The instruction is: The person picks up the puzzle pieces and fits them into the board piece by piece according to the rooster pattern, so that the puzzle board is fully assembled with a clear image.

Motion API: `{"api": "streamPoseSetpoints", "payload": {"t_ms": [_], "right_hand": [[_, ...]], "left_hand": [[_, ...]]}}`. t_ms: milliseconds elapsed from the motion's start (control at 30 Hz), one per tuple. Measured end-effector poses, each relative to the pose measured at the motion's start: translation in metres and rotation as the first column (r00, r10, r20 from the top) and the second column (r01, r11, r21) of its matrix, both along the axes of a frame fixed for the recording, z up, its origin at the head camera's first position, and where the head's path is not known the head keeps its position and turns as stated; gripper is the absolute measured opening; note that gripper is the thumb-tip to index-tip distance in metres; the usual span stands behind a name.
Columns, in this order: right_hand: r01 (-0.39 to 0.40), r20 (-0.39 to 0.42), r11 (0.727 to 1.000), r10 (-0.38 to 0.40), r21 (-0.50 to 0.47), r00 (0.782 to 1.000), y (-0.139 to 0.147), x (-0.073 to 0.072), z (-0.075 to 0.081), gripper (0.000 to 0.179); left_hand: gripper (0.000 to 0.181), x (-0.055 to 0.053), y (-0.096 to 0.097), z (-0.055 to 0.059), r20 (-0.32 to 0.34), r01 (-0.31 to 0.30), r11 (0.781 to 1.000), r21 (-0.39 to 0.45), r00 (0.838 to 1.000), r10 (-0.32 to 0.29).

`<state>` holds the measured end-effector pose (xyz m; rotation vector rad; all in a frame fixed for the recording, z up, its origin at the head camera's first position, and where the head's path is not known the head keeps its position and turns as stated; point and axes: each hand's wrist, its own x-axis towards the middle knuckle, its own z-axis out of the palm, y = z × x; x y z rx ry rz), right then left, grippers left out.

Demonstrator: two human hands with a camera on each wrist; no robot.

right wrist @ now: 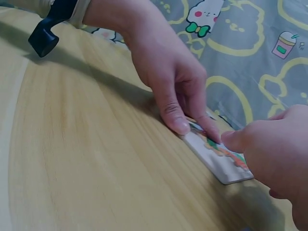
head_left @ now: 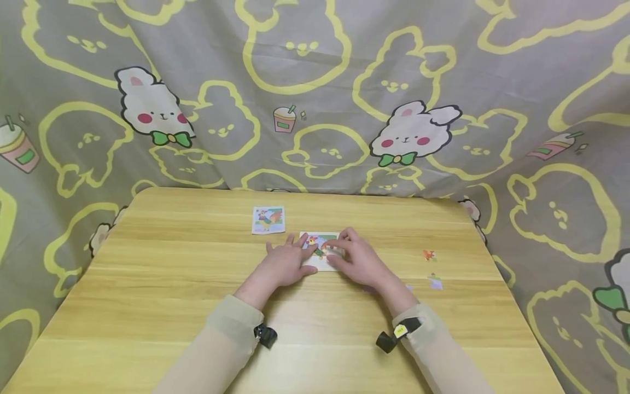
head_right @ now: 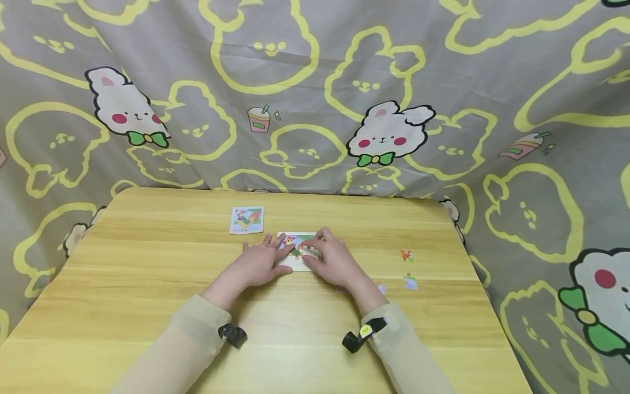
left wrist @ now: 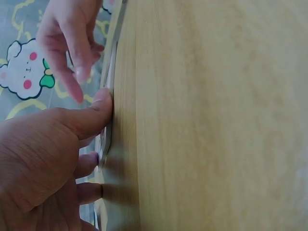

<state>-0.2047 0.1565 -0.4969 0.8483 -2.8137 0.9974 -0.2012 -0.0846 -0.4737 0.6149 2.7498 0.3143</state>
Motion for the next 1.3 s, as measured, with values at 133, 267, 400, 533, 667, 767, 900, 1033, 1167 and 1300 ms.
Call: {"api": "streamPoseSetpoints", "payload": {"t_ms": [133,267,400,533,667,767,900,1033,1167,1300], "right_hand": [[-0.010,-0.001,0.999,0.010,-0.039,1.000,0.011,0.005,0.004,0.040],[-0.016,0.006,0.997,0.017,-0.079,1.000,0.026,0.010,0.008,0.039],[-0.007,0.025,0.996,0.009,-0.087,1.000,0.044,0.016,0.010,0.038],[0.012,0.025,0.996,-0.010,-0.085,1.000,0.063,0.023,0.011,0.038],[0.041,0.005,0.996,-0.041,-0.079,0.999,0.082,0.029,0.011,0.038],[0.060,-0.009,0.995,-0.061,-0.080,0.998,0.095,0.033,0.012,0.038],[0.084,-0.004,0.993,-0.085,-0.088,0.996,0.112,0.037,0.012,0.037],[0.113,-0.017,0.989,-0.116,-0.093,0.993,0.127,0.040,0.013,0.036],[0.141,-0.050,0.986,-0.145,-0.084,0.988,0.139,0.041,0.013,0.035],[0.165,-0.068,0.984,-0.169,-0.069,0.983,0.150,0.042,0.013,0.036]], "left_hand": [[0.070,0.001,-0.001,-0.001,0.004,-0.003,1.000,0.004,1.000,0.003],[0.069,0.002,-0.001,-0.002,-0.009,0.000,1.000,0.007,1.000,0.000],[0.069,0.002,-0.001,-0.003,-0.013,0.004,1.000,0.012,1.000,-0.004],[0.069,0.003,-0.001,-0.003,-0.005,0.007,1.000,0.016,1.000,-0.007],[0.069,0.002,-0.002,-0.002,-0.001,0.009,1.000,0.015,1.000,-0.009],[0.069,0.002,-0.003,-0.002,-0.001,0.012,1.000,0.022,1.000,-0.012],[0.069,0.001,-0.003,-0.003,0.005,0.014,1.000,0.020,1.000,-0.014],[0.070,0.001,-0.003,-0.003,0.000,0.014,1.000,0.016,1.000,-0.014],[0.070,0.000,-0.003,-0.004,-0.005,0.013,1.000,0.021,1.000,-0.013],[0.070,0.000,-0.003,-0.005,-0.003,0.008,1.000,0.018,1.000,-0.008]]}}
